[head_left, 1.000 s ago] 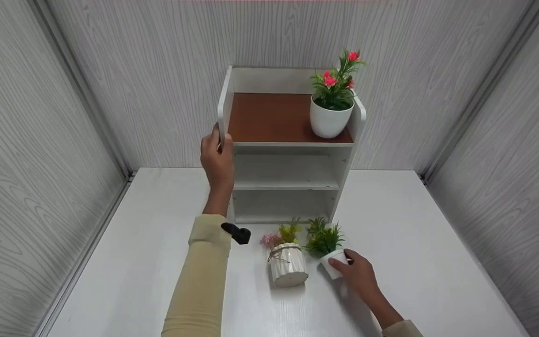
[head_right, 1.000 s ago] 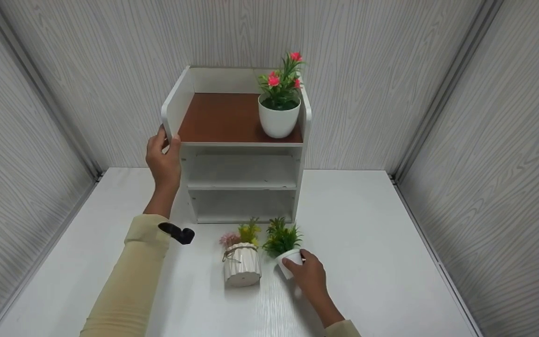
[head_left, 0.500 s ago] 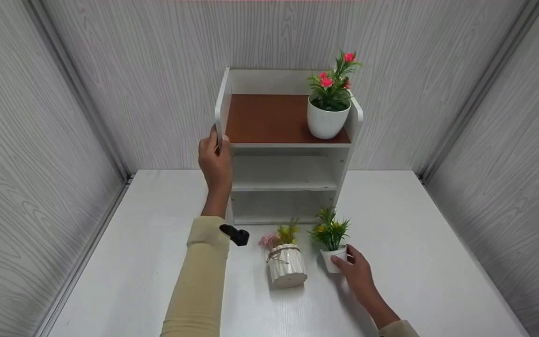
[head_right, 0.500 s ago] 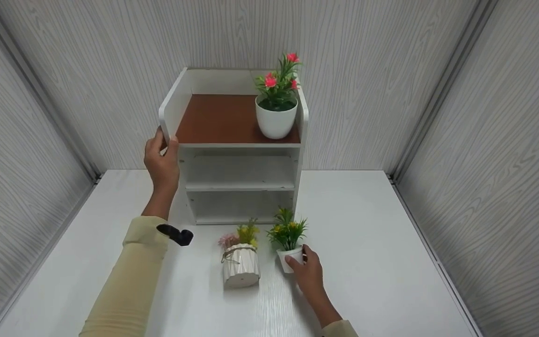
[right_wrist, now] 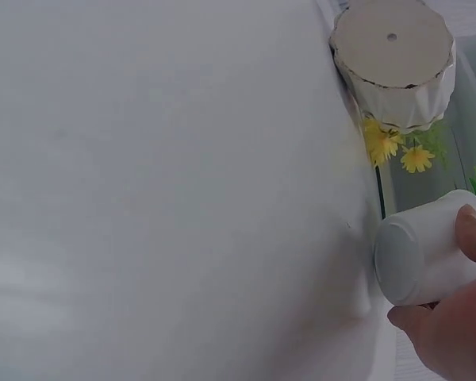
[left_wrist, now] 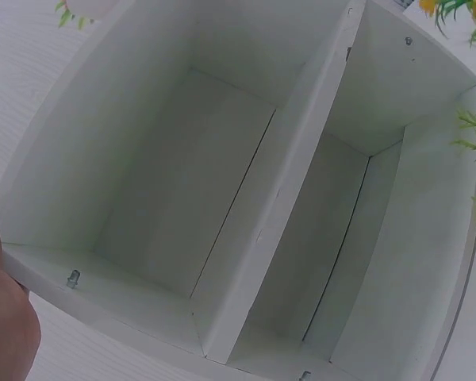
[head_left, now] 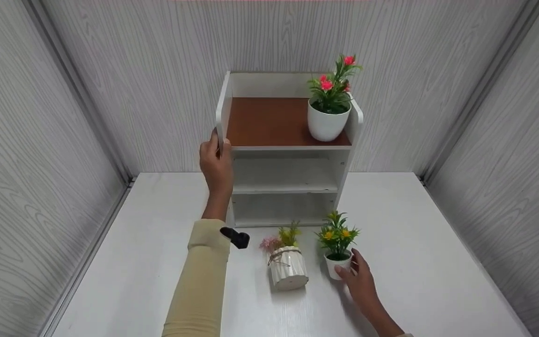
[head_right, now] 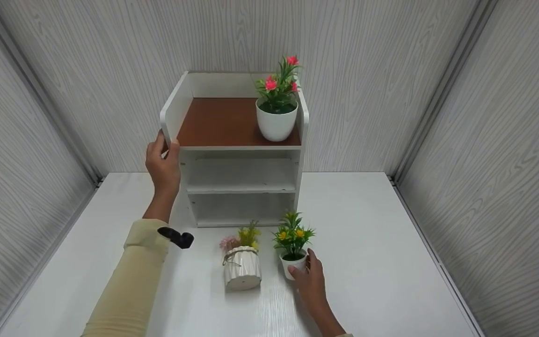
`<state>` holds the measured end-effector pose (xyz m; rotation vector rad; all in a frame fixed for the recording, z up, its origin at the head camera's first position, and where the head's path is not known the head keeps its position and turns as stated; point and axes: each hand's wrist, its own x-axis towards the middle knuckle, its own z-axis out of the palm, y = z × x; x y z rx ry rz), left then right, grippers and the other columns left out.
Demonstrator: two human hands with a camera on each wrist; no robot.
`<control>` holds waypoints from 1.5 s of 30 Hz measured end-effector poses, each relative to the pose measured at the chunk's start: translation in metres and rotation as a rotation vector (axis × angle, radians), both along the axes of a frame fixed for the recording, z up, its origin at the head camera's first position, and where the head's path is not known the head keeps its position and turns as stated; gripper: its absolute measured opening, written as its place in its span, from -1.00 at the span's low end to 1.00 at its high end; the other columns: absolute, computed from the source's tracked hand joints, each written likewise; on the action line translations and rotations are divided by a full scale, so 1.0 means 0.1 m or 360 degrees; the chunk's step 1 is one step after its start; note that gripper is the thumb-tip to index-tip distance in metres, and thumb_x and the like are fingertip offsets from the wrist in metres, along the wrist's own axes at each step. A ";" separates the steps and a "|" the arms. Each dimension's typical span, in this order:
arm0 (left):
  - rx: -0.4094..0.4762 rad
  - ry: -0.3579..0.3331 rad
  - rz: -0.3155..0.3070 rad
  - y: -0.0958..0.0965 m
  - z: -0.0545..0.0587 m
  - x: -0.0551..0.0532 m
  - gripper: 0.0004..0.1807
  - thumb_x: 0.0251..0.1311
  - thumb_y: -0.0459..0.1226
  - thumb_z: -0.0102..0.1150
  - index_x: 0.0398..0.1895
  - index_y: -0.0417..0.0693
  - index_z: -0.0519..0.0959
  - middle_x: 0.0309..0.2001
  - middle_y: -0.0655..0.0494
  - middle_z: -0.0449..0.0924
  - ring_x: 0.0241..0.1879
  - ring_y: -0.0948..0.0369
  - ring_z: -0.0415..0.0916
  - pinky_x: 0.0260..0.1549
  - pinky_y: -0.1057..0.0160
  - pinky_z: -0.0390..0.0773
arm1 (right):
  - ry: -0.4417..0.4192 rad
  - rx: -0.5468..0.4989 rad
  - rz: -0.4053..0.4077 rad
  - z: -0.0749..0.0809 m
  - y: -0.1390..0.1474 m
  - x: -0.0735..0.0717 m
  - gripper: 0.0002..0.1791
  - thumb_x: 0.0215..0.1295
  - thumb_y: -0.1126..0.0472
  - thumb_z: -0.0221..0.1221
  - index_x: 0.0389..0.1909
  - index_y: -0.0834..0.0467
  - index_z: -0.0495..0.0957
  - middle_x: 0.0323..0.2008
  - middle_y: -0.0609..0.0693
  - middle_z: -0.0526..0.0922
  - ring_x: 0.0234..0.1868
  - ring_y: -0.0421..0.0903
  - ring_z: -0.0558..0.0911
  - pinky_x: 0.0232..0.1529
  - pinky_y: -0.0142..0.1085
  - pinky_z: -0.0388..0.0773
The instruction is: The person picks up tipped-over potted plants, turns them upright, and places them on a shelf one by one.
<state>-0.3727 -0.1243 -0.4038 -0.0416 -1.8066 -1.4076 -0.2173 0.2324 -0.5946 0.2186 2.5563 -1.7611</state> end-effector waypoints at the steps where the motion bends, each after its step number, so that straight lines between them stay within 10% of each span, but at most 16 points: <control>1: 0.0000 -0.0004 -0.0004 0.00 0.01 0.00 -0.52 0.50 -0.13 0.03 0.41 -0.02 0.44 -0.10 -0.08 0.48 -0.11 0.15 0.47 -0.14 0.18 0.53 | 0.0001 0.0001 0.0000 0.00 0.00 0.01 0.05 0.33 -0.10 0.29 0.59 0.26 -0.09 0.50 0.35 0.10 0.50 0.36 0.16 0.43 0.16 0.20; 18: -0.0001 0.0000 0.0003 0.03 -0.01 0.00 -0.49 0.50 -0.13 0.03 0.47 0.02 0.38 -0.08 -0.08 0.48 -0.10 0.16 0.46 -0.13 0.20 0.54 | 0.0079 -0.0188 -0.0043 -0.08 -0.01 -0.04 0.04 0.27 0.04 0.38 0.58 0.24 -0.02 0.54 0.28 0.12 0.54 0.25 0.15 0.42 0.06 0.27; 45: 0.0059 -0.0006 -0.0036 0.02 -0.02 0.01 -0.48 0.49 -0.14 0.03 0.46 -0.02 0.38 -0.06 -0.09 0.48 -0.04 0.14 0.49 -0.05 0.17 0.56 | 0.0183 0.0049 -0.0082 -0.18 -0.10 0.03 -0.05 0.26 0.09 0.39 0.56 0.14 0.08 0.47 0.25 0.30 0.48 0.20 0.31 0.39 0.00 0.34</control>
